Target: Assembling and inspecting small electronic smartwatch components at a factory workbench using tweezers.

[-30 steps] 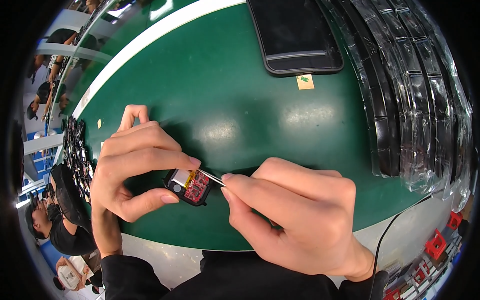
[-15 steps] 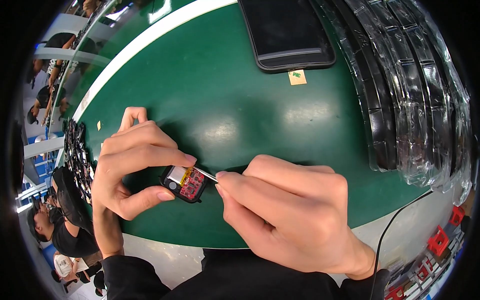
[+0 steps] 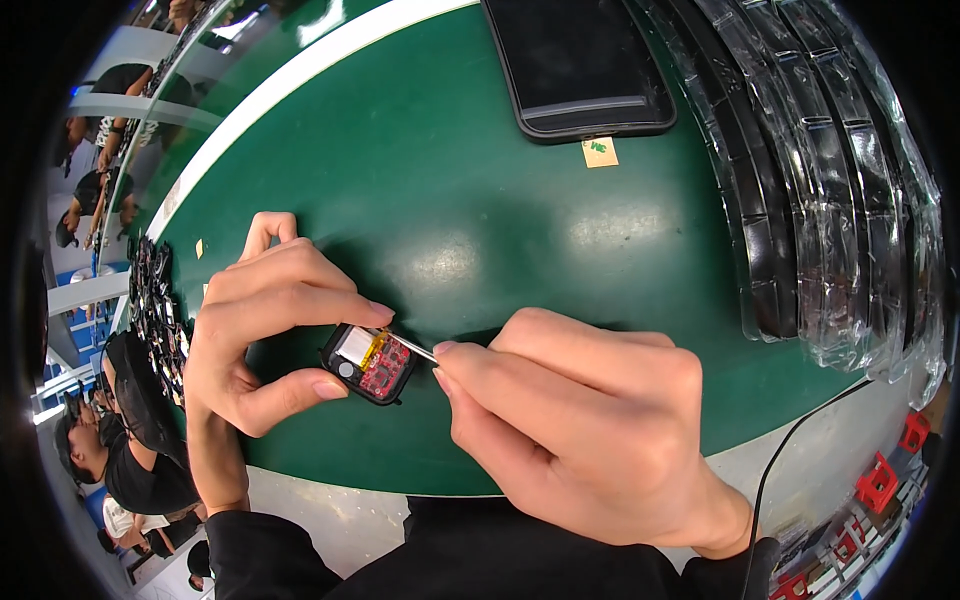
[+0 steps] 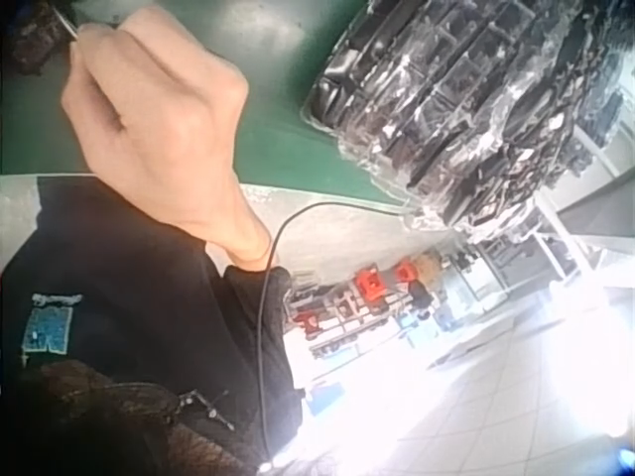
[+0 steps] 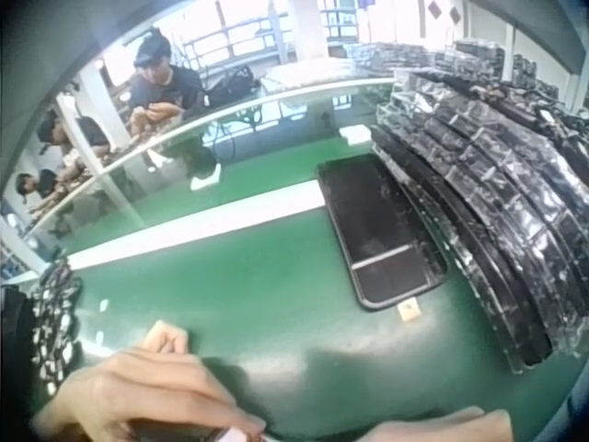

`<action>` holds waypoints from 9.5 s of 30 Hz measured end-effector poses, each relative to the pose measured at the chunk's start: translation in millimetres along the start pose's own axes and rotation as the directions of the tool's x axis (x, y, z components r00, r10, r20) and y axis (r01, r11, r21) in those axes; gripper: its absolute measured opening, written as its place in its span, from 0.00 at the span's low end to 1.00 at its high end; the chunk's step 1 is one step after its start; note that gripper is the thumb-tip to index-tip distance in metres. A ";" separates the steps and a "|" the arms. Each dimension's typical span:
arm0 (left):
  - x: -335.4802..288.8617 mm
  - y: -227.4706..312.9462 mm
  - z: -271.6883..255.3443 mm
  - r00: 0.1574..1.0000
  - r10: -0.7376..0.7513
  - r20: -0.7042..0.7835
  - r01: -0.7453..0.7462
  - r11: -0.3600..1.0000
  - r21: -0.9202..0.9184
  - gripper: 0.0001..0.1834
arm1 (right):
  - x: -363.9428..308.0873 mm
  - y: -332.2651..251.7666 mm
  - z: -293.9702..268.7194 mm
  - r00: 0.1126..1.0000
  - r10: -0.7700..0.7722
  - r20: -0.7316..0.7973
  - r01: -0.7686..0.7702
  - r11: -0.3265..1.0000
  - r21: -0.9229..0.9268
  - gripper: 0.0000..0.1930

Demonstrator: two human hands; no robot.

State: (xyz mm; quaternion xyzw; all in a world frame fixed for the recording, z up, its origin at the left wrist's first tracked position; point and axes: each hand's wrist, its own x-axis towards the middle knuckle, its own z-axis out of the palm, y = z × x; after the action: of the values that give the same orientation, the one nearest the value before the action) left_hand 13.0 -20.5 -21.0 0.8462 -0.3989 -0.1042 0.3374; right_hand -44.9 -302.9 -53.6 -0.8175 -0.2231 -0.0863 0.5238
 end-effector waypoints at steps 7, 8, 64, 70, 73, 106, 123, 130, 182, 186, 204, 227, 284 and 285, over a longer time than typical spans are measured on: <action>-0.4 -2.2 3.0 1.000 0.021 -0.013 -0.022 1.000 -0.015 0.30 | 1.3 -3.6 -3.2 0.999 0.045 0.031 -0.045 0.999 0.018 0.11; -0.4 -2.7 3.4 1.000 0.026 -0.015 -0.026 1.000 -0.015 0.30 | 1.1 -3.7 -3.1 0.998 0.050 0.032 -0.051 0.999 0.019 0.11; -0.8 6.5 4.4 1.000 -0.010 -0.027 0.009 0.999 -0.035 0.24 | -12.3 -3.4 -0.7 0.974 -0.226 0.030 0.227 0.952 -0.207 0.19; 0.8 8.0 5.4 1.000 -0.019 -0.017 0.019 1.000 0.008 0.23 | -8.4 -1.1 2.2 0.968 -0.247 0.035 0.249 0.950 -0.191 0.18; -2.7 7.0 8.3 0.998 -0.008 -0.063 0.012 0.998 0.056 0.26 | -4.6 -3.9 5.3 0.979 -0.202 -0.001 0.200 0.969 -0.144 0.17; -1.7 -4.5 1.4 0.998 0.045 0.046 -0.047 0.999 0.027 0.38 | 1.3 -7.3 -4.5 0.991 0.107 0.083 -0.108 0.994 0.010 0.11; 2.4 3.3 0.9 0.998 0.050 0.044 -0.052 0.998 0.038 0.29 | -3.5 3.4 2.1 0.999 -0.036 0.025 0.036 0.999 0.016 0.13; -2.1 4.7 6.7 1.000 0.018 0.004 -0.018 0.999 0.033 0.32 | -4.5 -3.3 -0.2 0.998 -0.060 0.011 0.060 0.998 0.010 0.14; -78.3 -102.9 -108.3 0.755 -0.256 -0.603 0.588 0.672 0.451 0.15 | -15.9 -19.6 -4.2 0.962 0.065 -0.265 -0.079 0.996 -0.042 0.07; -29.0 3.5 -24.9 0.962 -0.066 -0.265 0.171 0.903 0.395 0.11 | -15.2 -20.0 -6.6 0.966 0.098 -0.238 -0.113 0.992 -0.052 0.07; -50.6 7.6 -5.2 0.987 -0.117 -0.114 0.131 0.984 0.124 0.29 | -7.6 -14.3 -4.3 0.980 0.112 -0.165 -0.122 0.991 -0.055 0.10; -43.3 12.1 9.8 0.992 -0.043 -0.119 0.052 0.996 0.068 0.35 | 11.2 -17.8 16.7 0.990 -0.064 0.126 0.070 0.997 -0.043 0.10; -40.7 4.2 5.7 0.996 0.013 -0.093 -0.016 0.999 -0.029 0.26 | 2.2 -12.3 13.5 0.982 -0.133 0.136 0.138 0.990 -0.028 0.13; -40.9 3.5 5.1 0.997 -0.010 -0.075 0.006 0.999 -0.046 0.26 | 2.7 -12.0 11.2 0.981 -0.140 0.134 0.145 0.989 -0.031 0.13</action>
State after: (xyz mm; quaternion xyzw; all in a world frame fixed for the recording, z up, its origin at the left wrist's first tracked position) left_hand -18.4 5.9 -26.4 0.8432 -0.3802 -0.0830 0.3710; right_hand -49.0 -287.9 -47.7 -0.8139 -0.3132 -0.0741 0.4837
